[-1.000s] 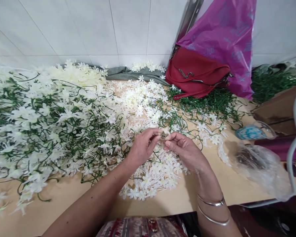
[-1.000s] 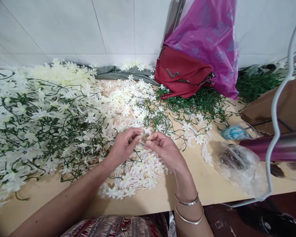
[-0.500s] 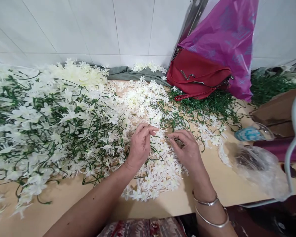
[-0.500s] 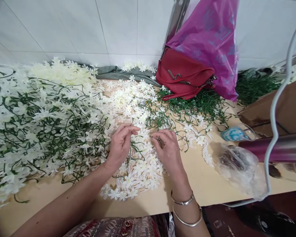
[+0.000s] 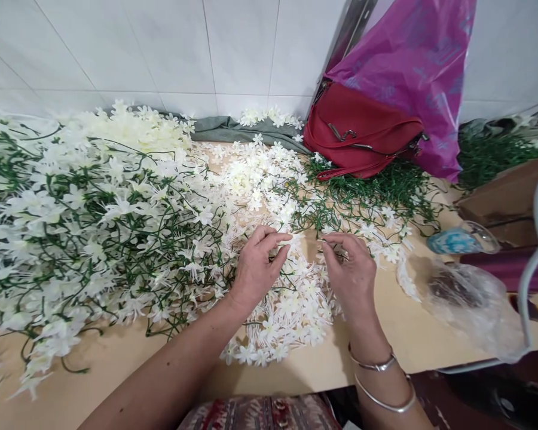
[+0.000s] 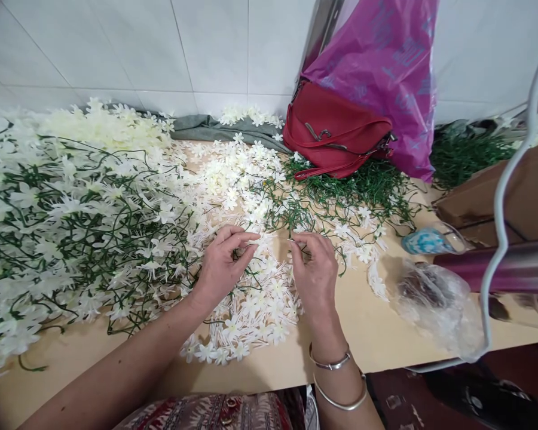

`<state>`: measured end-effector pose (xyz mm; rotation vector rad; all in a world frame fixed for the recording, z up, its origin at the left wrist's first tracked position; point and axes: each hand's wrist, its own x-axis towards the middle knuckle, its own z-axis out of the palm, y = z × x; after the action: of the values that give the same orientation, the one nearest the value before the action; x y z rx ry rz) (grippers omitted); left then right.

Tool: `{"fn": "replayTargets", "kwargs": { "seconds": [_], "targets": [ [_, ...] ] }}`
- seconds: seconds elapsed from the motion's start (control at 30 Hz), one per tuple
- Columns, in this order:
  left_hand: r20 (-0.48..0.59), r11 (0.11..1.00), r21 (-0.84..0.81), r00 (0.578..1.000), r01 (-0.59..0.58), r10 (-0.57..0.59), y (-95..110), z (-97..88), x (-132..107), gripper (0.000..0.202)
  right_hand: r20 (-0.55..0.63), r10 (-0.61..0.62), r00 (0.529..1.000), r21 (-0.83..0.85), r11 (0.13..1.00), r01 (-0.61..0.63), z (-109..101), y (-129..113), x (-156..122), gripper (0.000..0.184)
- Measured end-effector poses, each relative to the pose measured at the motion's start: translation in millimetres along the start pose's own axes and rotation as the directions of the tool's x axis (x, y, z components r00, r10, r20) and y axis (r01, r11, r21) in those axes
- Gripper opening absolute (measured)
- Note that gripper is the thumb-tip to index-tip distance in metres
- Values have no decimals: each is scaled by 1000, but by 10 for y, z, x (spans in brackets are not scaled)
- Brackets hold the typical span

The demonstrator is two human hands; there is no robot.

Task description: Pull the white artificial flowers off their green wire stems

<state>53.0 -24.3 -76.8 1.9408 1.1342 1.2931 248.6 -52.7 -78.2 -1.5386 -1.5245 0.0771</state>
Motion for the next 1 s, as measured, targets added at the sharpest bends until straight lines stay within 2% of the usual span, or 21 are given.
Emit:
{"fn": "replayTargets", "kwargs": {
  "seconds": [0.2,0.3,0.4,0.47,0.57,0.67,0.77,1.0],
  "targets": [
    [87,987,91,989,-130,122,-33,8,-10,14,-26,25,999,91,996,-22,4,-80,-22,9],
    [170,970,158,973,-186,158,-40,15,-18,16,-42,25,999,101,995,-21,6,-114,-12,6],
    [289,941,246,944,-232,157,-37,30,-32,13,-40,48,998,127,991,-42,0,-143,-1,5],
    [323,937,263,936,-228,137,-30,36,-37,9,-30,79,996,168,983,-72,-4,-162,-2,5],
    [257,969,183,960,-164,114,-12,25,-26,7,2,151,989,269,952,-146,-6,-190,-18,6],
    [95,997,-2,993,-74,74,16,-7,3,12,81,241,967,413,875,-253,1,-212,-43,8],
    [-34,990,-136,999,-29,24,51,-40,29,12,156,277,948,503,804,-318,22,-230,-67,10],
    [-80,972,-235,997,-23,5,89,-59,44,11,107,144,984,458,871,-177,67,-302,-99,8]
  ]
}}
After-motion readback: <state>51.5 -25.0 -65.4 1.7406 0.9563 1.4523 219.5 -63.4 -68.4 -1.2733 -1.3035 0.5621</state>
